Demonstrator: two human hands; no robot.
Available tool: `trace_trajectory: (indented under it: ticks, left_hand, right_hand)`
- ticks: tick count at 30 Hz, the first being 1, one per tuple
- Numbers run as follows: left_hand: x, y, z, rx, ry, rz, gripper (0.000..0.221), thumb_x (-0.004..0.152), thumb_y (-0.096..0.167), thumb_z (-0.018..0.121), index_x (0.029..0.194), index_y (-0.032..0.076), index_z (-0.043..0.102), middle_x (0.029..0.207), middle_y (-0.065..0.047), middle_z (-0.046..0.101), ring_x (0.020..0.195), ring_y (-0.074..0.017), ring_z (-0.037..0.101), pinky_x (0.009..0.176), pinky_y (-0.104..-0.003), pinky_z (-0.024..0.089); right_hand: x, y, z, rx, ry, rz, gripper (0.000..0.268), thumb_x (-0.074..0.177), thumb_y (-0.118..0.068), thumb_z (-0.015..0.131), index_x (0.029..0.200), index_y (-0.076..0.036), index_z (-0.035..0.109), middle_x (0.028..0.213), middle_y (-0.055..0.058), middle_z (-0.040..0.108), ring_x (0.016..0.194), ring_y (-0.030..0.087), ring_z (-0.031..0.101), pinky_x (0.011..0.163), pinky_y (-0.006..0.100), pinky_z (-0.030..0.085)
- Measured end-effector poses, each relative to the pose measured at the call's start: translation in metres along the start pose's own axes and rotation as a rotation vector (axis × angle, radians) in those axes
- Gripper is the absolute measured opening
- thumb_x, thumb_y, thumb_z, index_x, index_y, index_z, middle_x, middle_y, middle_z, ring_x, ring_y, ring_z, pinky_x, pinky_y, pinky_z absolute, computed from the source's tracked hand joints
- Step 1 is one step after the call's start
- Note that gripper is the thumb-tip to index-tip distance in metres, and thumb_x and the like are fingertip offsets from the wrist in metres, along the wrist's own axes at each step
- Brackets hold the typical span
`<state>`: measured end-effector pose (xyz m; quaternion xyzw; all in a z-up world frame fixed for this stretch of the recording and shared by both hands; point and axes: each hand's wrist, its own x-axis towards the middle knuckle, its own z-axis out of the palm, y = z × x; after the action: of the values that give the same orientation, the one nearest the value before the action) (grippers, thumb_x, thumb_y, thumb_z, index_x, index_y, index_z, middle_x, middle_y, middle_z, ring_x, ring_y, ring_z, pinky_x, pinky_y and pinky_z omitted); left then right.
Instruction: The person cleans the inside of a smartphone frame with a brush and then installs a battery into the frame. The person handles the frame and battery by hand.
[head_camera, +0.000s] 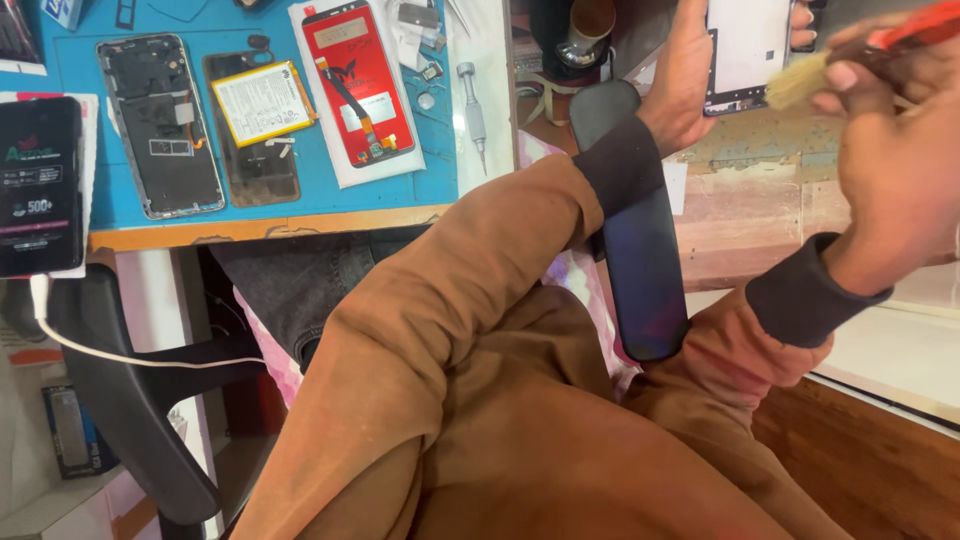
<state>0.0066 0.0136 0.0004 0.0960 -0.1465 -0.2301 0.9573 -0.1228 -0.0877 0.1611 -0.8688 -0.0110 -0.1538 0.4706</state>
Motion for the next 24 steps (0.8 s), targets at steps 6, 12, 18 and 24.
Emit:
trace_trajectory:
  ticks: [6,12,18,24]
  left_hand:
    - [-0.001,0.002,0.008,-0.063,0.051,0.059,0.075,0.117,0.061,0.031,0.126,-0.008,0.06,0.111,-0.02,0.07,0.102,-0.0293,0.07,0.09,-0.045,0.061]
    - [-0.01,0.016,0.025,-0.217,-0.319,0.15,0.07,0.114,0.056,0.034,0.113,-0.008,0.06,0.101,-0.017,0.071,0.087,-0.025,0.07,0.07,-0.047,0.064]
    - [-0.003,0.009,0.014,-0.068,0.168,0.036,0.071,0.113,0.064,0.031,0.115,-0.003,0.058,0.1,-0.015,0.067,0.085,-0.0226,0.068,0.068,-0.039,0.064]
    - [-0.004,0.008,0.001,-0.171,-0.084,0.205,0.072,0.119,0.064,0.033,0.116,-0.001,0.063,0.1,-0.013,0.072,0.077,-0.0233,0.072,0.053,-0.038,0.063]
  right_hand:
    - [0.002,-0.066,0.02,0.089,-0.072,-0.093,0.028,0.096,0.02,0.057,0.121,0.006,0.055,0.115,0.008,0.066,0.106,0.013,0.072,0.091,0.025,0.06]
    - [0.013,-0.059,0.027,0.046,-0.303,-0.172,0.024,0.095,0.025,0.058,0.111,0.008,0.058,0.106,0.013,0.068,0.106,0.021,0.073,0.093,0.03,0.064]
    - [0.013,-0.045,0.019,-0.282,-0.171,-0.28,0.035,0.089,0.033,0.049,0.11,0.01,0.064,0.102,0.015,0.073,0.101,0.02,0.075,0.091,0.029,0.061]
    - [0.012,-0.06,0.036,-0.332,-0.256,-0.475,0.029,0.092,0.03,0.055,0.109,0.009,0.066,0.096,0.018,0.071,0.089,0.023,0.074,0.078,0.032,0.059]
